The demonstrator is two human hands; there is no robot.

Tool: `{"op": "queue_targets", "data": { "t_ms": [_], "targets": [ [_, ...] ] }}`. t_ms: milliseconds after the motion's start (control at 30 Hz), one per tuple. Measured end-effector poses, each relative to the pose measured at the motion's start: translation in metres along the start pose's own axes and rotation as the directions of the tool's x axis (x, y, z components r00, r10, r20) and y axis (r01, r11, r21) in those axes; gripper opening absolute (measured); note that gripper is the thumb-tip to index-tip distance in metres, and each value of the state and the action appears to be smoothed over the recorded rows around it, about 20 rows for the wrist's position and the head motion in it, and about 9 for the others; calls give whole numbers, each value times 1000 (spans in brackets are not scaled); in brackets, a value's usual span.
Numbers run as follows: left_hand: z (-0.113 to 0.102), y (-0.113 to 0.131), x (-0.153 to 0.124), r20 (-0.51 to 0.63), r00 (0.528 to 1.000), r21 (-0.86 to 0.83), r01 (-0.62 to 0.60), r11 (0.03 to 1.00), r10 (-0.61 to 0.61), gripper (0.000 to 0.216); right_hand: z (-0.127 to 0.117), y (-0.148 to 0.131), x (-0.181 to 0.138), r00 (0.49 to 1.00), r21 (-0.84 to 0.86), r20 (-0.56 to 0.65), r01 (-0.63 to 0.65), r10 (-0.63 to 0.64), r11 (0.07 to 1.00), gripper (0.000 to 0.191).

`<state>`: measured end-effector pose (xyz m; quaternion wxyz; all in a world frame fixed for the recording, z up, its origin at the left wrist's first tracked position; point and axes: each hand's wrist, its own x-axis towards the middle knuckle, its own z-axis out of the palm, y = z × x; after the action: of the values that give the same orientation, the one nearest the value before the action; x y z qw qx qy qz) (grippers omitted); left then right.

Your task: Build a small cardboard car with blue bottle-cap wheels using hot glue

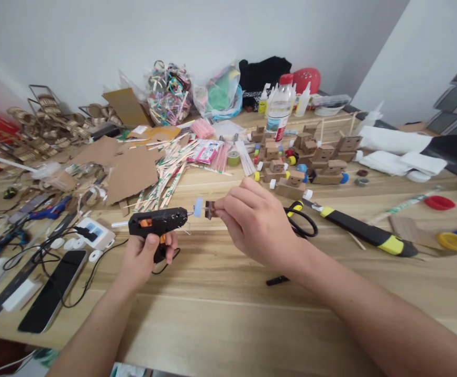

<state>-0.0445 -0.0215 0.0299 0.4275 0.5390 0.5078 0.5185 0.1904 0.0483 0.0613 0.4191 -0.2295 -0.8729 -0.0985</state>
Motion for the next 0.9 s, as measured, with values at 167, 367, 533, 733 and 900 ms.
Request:
{"op": "queue_targets", "data": {
  "t_ms": [167, 367, 533, 733, 900],
  "targets": [
    [-26, -7, 17, -203, 979, 416, 100, 904, -15, 66, 8, 13, -5, 993, -46, 107, -44, 49, 998, 27],
    [-42, -12, 29, -300, 950, 856, 227, 465, 90, 24, 20, 23, -9, 957, -18, 252, -142, 142, 990, 27],
    [-39, -11, 24, -161, 987, 950, 150, 273, 16, 19, 20, 20, -7, 927, 9, 327, -197, 184, 980, 20],
    [-36, -8, 21, -146, 984, 970, 163, 180, -103, 22, 21, 18, -5, 904, 38, 379, -230, 199, 972, 17],
    [-33, -3, 19, -111, 977, 963, 151, 225, -180, 29, 21, 15, -3, 906, 56, 385, -211, 174, 976, 20]
  ]
}}
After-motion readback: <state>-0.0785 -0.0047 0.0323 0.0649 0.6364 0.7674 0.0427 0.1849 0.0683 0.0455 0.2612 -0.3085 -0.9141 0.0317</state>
